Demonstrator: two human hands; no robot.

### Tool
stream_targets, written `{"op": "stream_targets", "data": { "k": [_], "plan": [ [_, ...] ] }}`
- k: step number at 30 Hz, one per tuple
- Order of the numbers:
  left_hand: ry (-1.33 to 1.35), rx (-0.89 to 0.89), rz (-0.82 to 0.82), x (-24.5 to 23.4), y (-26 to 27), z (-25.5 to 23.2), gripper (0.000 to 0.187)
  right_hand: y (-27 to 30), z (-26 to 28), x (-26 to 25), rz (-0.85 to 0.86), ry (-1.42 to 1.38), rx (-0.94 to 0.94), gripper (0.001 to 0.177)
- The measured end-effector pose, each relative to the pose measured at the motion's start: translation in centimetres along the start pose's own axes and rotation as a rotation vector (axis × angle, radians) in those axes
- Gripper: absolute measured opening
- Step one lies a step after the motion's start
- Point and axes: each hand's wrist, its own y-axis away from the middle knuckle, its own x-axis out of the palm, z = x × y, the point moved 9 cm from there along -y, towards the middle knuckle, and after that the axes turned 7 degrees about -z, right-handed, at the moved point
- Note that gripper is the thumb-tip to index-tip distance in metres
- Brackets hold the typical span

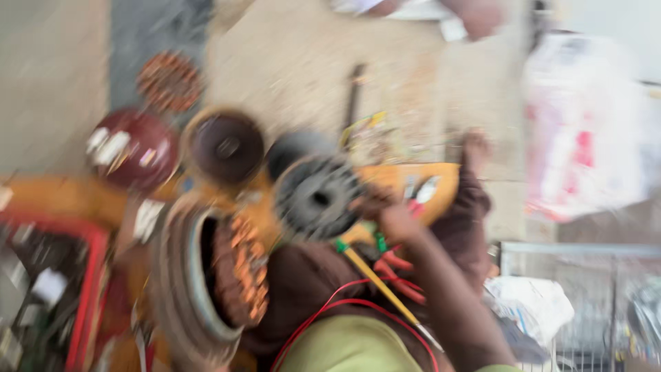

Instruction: The person sits on the floor and works on an electric motor, using a screwdriver to adjust the internal wiring and components. They manipulate the motor housing and wires while surrounded by tools and parts.

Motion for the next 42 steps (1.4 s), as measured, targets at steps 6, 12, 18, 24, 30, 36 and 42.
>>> {"op": "stream_targets", "data": {
  "k": [6,12,18,24,30,36,42],
  "plan": [
    [-0.145,0.045,0.233,12.8,-3.0,0.2,0.061,3.8,2.1,2.4,-0.141,-0.786,0.878,0.026],
    [-0.248,0.119,0.289,19.0,-2.5,-2.1,0.06,3.1,3.3,2.5,-0.177,-0.908,1.003,0.031],
    [-0.326,0.247,0.313,18.4,-2.6,-3.7,0.061,1.7,1.5,4.2,-0.178,-1.038,0.917,0.03],
    [-0.491,0.342,0.227,11.1,0.4,-4.0,0.061,2.7,1.7,5.4,-0.207,-1.033,0.946,0.028],
    [-0.717,0.608,0.285,14.8,1.3,-7.7,0.068,3.1,4.6,1.3,-0.476,-1.035,1.028,0.037],
    [-0.984,0.838,0.234,16.9,2.8,-8.3,0.069,4.0,8.7,-3.5,-0.607,-0.946,0.862,0.046],
    [-1.071,0.946,0.195,17.0,4.0,-8.5,0.069,2.0,12.0,-3.3,-0.445,-0.918,0.777,0.04]
  ]
}}
